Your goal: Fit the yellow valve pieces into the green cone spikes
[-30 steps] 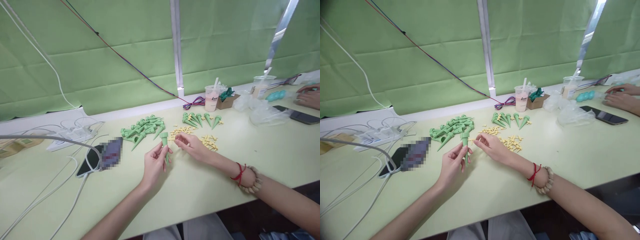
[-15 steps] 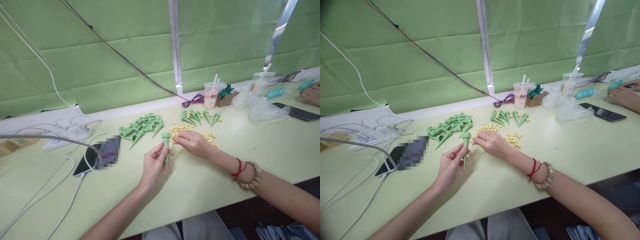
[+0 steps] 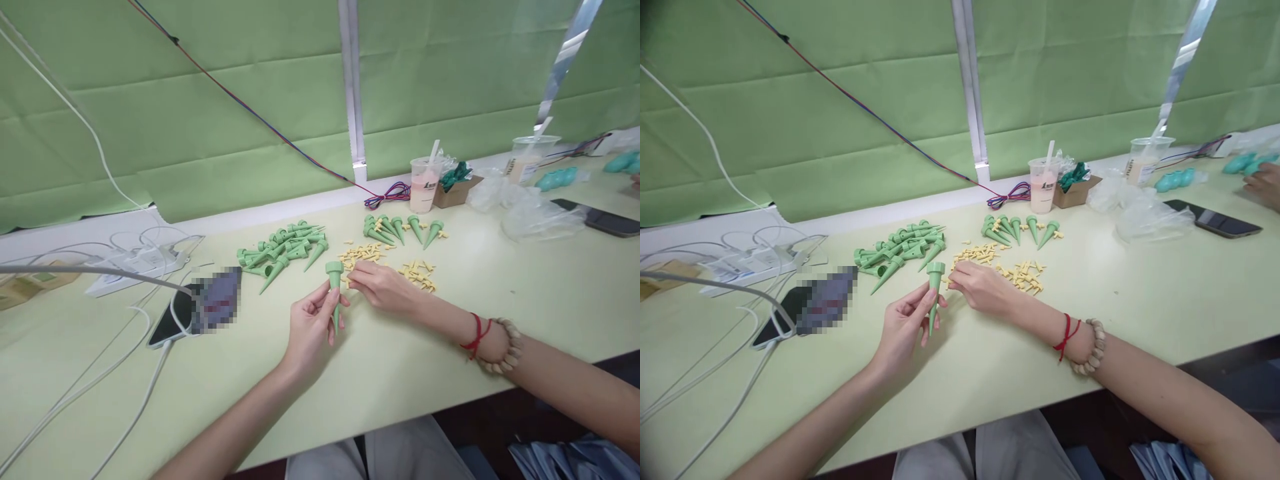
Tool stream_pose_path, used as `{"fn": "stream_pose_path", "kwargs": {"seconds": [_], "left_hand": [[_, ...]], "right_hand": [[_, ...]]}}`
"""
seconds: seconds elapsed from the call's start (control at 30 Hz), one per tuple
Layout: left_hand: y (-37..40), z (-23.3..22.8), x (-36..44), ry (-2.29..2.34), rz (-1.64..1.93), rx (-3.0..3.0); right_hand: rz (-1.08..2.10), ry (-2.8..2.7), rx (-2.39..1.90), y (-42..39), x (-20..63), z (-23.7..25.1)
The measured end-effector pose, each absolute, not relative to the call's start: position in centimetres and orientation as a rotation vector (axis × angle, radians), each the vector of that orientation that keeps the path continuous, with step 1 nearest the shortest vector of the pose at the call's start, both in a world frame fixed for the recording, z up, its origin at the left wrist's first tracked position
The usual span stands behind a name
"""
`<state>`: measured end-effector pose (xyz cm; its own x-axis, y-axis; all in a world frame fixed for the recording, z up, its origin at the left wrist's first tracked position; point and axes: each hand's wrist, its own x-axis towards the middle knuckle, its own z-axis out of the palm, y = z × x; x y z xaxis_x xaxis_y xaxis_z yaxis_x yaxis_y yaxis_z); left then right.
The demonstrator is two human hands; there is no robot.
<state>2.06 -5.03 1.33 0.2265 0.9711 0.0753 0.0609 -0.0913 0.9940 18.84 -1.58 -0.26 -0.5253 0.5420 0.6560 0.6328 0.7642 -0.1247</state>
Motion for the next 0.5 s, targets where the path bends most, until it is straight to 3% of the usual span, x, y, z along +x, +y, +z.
{"fn": "stream_pose_path", "kwargs": {"seconds": [0.23, 0.4, 0.5], "left_hand": [[-4.2, 1.3, 1.5, 1.042, 1.002, 1.543], [-3.7, 2.3, 1.1, 1.017, 0.965, 1.635], [-3.7, 2.4, 1.3, 1.013, 1.002, 1.6]], "right_hand": [[0.725, -2.092, -0.937, -2.1, 19.2, 0.7], [1.546, -1.796, -0.669, -1.9, 19.5, 1.0], [1.607, -1.662, -0.619, -2.1, 18.9, 0.9]]}}
